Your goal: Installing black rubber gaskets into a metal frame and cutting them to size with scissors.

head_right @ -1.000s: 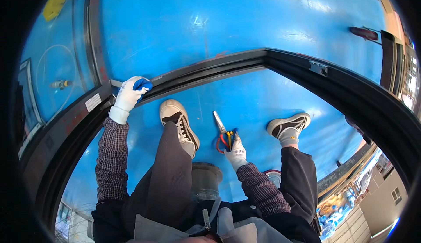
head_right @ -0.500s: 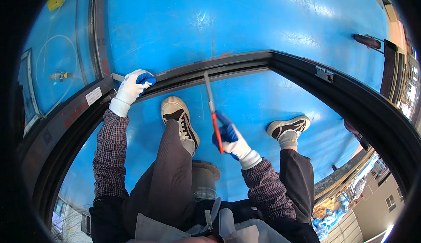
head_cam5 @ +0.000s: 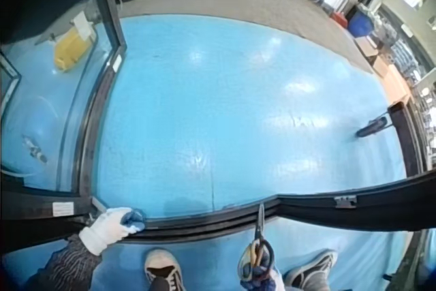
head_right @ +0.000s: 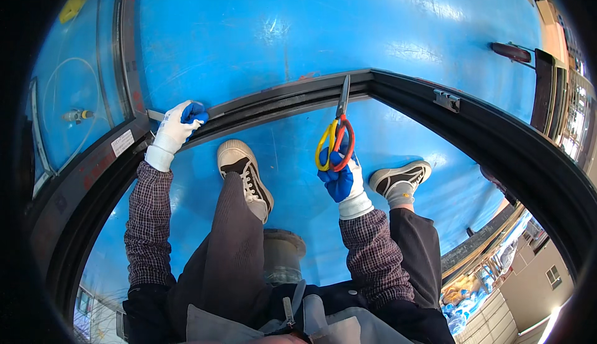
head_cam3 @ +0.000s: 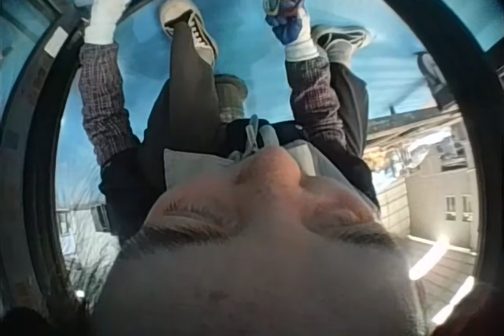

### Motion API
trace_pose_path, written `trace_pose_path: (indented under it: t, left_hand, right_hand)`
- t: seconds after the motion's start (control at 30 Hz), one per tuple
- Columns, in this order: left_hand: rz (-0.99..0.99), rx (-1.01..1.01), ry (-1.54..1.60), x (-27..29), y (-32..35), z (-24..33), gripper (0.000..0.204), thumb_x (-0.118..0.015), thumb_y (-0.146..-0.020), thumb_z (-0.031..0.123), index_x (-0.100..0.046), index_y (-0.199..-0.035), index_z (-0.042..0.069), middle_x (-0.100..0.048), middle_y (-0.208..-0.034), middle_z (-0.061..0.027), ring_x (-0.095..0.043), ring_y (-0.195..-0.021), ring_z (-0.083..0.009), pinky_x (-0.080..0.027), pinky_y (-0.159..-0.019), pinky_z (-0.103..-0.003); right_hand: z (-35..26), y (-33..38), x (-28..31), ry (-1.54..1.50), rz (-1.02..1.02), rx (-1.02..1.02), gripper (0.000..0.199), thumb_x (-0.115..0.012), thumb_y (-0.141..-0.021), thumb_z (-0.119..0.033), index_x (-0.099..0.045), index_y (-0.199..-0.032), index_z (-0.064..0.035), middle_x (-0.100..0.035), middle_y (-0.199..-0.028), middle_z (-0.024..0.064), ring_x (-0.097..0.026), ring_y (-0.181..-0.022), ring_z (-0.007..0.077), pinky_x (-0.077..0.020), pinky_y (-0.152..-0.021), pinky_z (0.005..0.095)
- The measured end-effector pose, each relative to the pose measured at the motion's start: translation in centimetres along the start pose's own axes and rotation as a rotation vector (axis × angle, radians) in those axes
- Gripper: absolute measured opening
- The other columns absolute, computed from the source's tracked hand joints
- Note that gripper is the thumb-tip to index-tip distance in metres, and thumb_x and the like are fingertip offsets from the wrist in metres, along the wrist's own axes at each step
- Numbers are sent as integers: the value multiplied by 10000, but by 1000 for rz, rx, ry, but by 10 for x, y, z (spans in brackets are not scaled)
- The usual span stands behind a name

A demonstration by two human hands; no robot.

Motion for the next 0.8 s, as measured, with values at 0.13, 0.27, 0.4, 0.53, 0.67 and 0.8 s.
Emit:
trace_pose_path:
  t: [0.13,0.27,0.4,0.53,0.67,0.8]
  left_hand:
    - [-41,-22,132,7,2,26,331,-644,-802,144,-653,-1128,82,-648,-1057,-108,-617,-915,-266,-490,-797,-338]
    - [-61,-9,210,-2,-2,16,329,-647,-792,133,-663,-1119,94,-647,-1047,-102,-613,-903,-265,-488,-793,-335]
    - [-110,85,245,-1,-3,14,302,-639,-784,129,-680,-1082,102,-647,-1015,-76,-605,-870,-259,-482,-793,-334]
    - [-81,-20,149,4,-8,25,276,-625,-763,71,-688,-1032,74,-660,-997,-56,-600,-835,-242,-477,-790,-302]
    - [-122,4,102,8,-9,35,282,-619,-774,88,-685,-1048,79,-647,-1057,-76,-600,-912,-264,-468,-846,-349]
    - [-128,37,83,6,-10,30,281,-626,-781,102,-684,-1055,80,-642,-1080,-82,-597,-946,-273,-462,-871,-360]
  right_hand:
    - [0,-2,6,-74,-58,-9,286,-572,-874,-88,-488,-1147,-103,-577,-857,88,-385,-488,82,-367,-460,213]
    - [2,-2,13,-89,-73,-22,261,-570,-879,-92,-493,-1127,-109,-578,-866,88,-381,-487,83,-366,-459,213]
    - [4,-2,5,-90,20,-29,251,-595,-848,-66,-551,-1094,-39,-566,-758,74,-389,-477,93,-376,-439,231]
    - [2,-3,11,-89,-4,-47,279,-580,-858,-72,-541,-1134,-84,-568,-785,73,-368,-464,84,-367,-432,228]
    - [2,-5,15,-72,4,-64,357,-581,-858,-84,-516,-1205,-130,-571,-793,71,-338,-443,80,-353,-421,223]
    - [5,-8,29,-62,36,-118,440,-574,-846,-70,-477,-1271,-122,-572,-795,78,-347,-446,82,-359,-427,220]
Point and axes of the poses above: each hand's wrist, its own y-axis away from the middle knuckle, its own x-axis out of the back of the hand, z = x × y, the point moved 4 cm from there along -y, towards the middle knuckle
